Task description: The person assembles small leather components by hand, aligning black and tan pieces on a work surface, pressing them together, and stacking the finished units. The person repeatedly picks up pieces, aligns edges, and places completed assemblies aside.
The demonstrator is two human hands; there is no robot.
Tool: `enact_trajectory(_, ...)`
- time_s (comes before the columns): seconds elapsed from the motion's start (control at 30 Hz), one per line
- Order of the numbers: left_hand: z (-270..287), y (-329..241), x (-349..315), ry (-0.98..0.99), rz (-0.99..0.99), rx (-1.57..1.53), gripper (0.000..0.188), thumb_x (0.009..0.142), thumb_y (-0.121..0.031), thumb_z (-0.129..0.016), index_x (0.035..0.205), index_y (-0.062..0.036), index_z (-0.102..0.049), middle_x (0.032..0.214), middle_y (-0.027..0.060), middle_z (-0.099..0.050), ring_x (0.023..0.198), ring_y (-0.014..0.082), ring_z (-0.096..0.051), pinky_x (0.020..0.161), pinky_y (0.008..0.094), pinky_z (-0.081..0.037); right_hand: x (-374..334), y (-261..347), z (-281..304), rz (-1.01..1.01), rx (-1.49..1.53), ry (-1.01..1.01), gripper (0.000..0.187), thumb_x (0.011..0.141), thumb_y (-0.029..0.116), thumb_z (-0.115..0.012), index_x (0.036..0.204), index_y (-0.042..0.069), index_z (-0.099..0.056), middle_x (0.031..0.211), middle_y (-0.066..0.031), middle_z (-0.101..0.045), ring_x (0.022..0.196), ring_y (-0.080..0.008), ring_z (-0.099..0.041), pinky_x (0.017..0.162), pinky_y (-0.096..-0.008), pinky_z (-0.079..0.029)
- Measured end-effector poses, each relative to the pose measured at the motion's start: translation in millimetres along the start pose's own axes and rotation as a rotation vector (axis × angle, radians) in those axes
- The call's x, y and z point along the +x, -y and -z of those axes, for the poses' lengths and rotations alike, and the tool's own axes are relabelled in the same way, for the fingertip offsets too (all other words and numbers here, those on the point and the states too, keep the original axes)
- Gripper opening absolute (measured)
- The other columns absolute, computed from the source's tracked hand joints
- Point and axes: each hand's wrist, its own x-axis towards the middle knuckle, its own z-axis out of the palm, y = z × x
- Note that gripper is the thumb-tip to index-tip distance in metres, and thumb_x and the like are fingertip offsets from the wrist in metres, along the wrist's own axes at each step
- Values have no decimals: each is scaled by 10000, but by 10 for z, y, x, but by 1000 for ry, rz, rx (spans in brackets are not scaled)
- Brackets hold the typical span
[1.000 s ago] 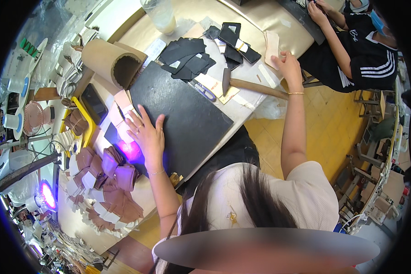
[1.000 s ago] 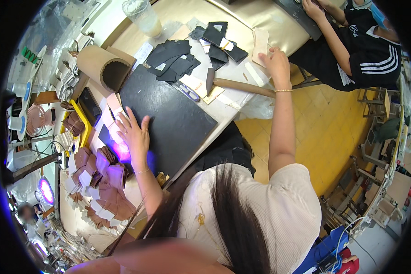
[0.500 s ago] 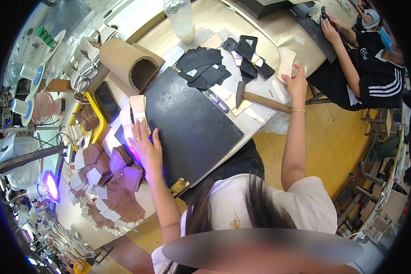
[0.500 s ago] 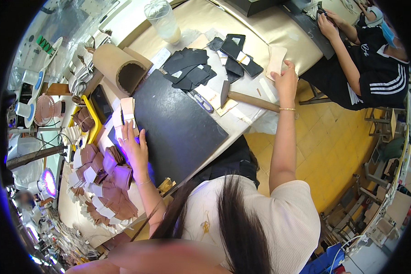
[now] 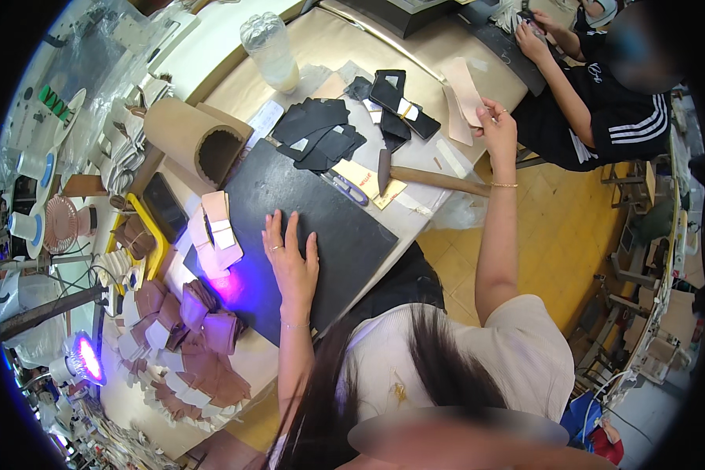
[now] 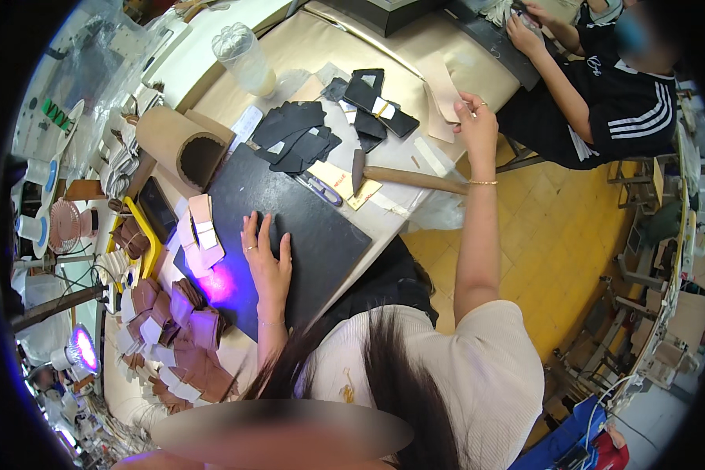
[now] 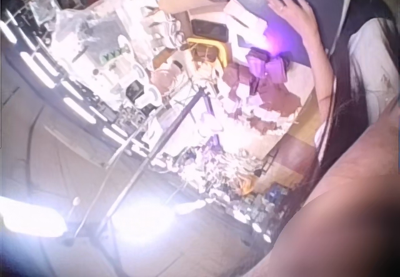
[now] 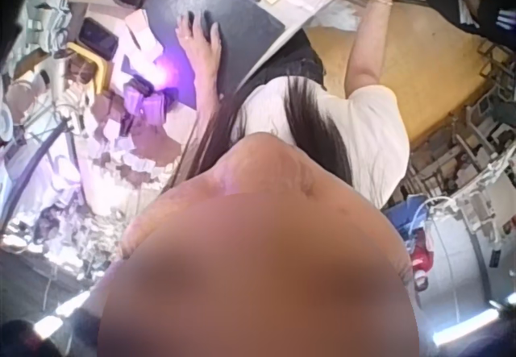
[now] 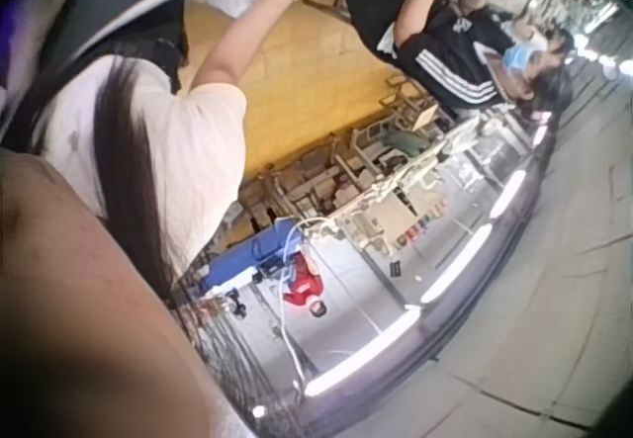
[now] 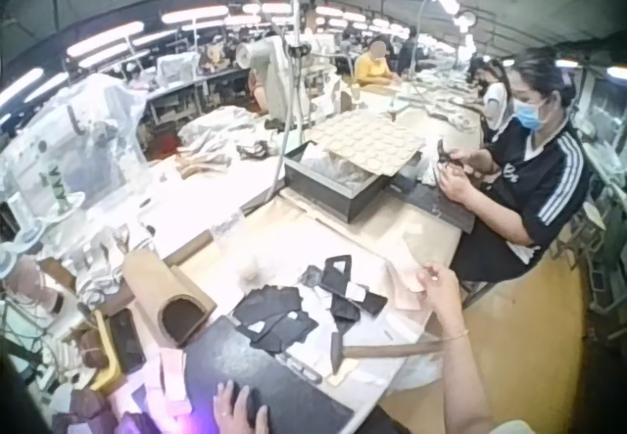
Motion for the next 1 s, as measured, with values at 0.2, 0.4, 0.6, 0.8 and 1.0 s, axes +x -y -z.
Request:
enact_trajectory(0.2,-20,-1,-18,5,-17,63,423,910,-173,-662,1311,-75,-570,1454,181,-426,1412,360,-334,1169,530,-241,-67,-75,34,-82,-171,9,478,832,99,-722,1294,63,-605,1127,-168,-689,631,-162,-689,637,-275,-548)
enact_trajectory(0.4,-6,-7,-11,10,-25,58,426,910,-166,-659,1313,-67,-563,1448,178,-434,1410,359,-340,1170,528,-240,-119,112,152,-28,-251,38,513,793,97,-746,1290,70,-617,963,-155,-718,766,-185,-704,738,-297,-549)
enact_trajectory(0.6,-10,32,-31,-54,10,-100,440,905,-135,-656,1326,-62,-550,1443,182,-438,1402,364,-355,1168,525,-251,-181,587,195,184,-231,-76,419,838,93,-716,1250,61,-647,815,-70,-701,739,-103,-650,679,-281,-552)
enact_trajectory(0.8,1,28,-21,-27,-13,-63,443,904,-111,-652,1330,-59,-546,1428,182,-454,1398,373,-362,1163,527,-260,68,438,19,-15,201,-51,283,913,125,-682,1129,-32,-589,997,-128,-638,829,-184,-674,783,-383,-632)
enact_trajectory(1.0,57,-260,142,-13,-2,-246,410,900,-113,-655,1297,-48,-576,1410,185,-473,1364,377,-406,1133,481,-317,136,20,-76,-313,916,111,176,981,86,-577,1127,48,-486,1115,-125,-635,1118,-289,-623,1022,-580,-454)
